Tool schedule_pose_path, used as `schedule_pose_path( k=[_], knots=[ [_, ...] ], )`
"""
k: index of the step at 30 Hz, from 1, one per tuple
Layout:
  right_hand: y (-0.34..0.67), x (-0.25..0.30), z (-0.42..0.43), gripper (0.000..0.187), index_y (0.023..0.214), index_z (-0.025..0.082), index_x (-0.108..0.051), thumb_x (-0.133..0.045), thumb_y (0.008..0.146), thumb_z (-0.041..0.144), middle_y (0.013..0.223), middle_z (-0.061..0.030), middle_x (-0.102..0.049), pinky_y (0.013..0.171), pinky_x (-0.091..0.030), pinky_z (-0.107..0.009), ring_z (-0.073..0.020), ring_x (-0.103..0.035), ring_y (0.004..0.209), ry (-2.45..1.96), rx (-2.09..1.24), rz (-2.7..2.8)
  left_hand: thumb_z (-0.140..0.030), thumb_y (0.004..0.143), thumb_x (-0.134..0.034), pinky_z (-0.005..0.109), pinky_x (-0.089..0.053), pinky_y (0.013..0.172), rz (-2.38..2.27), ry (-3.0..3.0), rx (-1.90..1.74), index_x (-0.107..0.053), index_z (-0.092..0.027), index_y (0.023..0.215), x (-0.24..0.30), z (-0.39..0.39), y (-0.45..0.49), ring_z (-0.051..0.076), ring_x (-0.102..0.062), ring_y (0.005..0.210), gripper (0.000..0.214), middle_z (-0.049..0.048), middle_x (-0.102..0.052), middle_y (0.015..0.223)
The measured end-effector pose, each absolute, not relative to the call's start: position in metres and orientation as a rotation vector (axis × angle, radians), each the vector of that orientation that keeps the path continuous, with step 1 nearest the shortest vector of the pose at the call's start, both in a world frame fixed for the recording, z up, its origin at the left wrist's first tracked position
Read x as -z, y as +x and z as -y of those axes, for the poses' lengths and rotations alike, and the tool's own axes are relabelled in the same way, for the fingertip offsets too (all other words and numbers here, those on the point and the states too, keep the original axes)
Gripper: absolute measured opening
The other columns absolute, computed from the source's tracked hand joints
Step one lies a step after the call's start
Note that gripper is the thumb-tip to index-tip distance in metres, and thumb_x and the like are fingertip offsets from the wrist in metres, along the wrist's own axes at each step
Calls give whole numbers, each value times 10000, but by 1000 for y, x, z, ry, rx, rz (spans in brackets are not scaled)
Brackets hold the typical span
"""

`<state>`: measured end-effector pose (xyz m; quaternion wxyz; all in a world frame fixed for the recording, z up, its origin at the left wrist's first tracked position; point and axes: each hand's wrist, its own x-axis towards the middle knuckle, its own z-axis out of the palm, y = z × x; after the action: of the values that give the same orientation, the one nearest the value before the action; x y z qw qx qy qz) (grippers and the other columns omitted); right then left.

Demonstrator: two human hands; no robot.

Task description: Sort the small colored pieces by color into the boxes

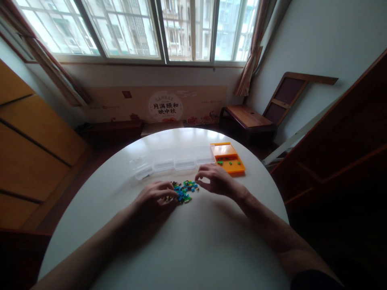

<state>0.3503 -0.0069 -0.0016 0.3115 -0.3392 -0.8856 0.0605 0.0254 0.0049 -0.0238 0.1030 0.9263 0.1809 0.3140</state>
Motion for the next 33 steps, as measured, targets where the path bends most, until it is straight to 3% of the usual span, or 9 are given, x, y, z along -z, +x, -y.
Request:
schedule_pose_path(
  k=[9,15,20,26,33],
  knots=[
    [417,12,-21,81,890,220,-764,-742,960,256,969,-47,-765,858,-505,-352,-233,-708,891,-1519,103,2136,-198,942,-721,308,-574,782,-568,2766,-926,-802,-267,1000,27,-1,21,167,-738,850,121,14,-803,1030],
    [420,16,-23,72,891,214,-762,-726,943,247,969,-58,-784,863,-489,-354,-249,-724,915,-1662,173,2104,-247,965,-740,290,-557,752,-600,2789,-900,-814,-278,1036,28,-1,22,155,-703,806,107,17,-791,1020],
    [400,5,-15,77,886,211,-731,-704,958,215,919,-56,-748,872,-495,-350,-235,-690,875,-1493,130,2114,-258,982,-750,285,-547,751,-576,2789,-903,-825,-287,1064,29,-2,23,159,-695,800,114,29,-788,1016],
    [360,-1,9,65,932,233,-750,-718,986,218,905,-32,-727,831,-502,-325,-200,-649,858,-943,-262,2392,-277,1053,-705,287,-551,754,-531,2810,-890,-813,-282,1051,26,-5,28,154,-703,807,108,21,-793,1042],
    [335,5,22,63,1025,258,-774,-784,979,300,977,-19,-757,885,-518,-337,-189,-676,893,-816,-336,2514,-249,1031,-722,285,-565,783,-539,2792,-868,-814,-279,1035,24,-5,30,142,-718,825,97,18,-790,1052]
  ],
)
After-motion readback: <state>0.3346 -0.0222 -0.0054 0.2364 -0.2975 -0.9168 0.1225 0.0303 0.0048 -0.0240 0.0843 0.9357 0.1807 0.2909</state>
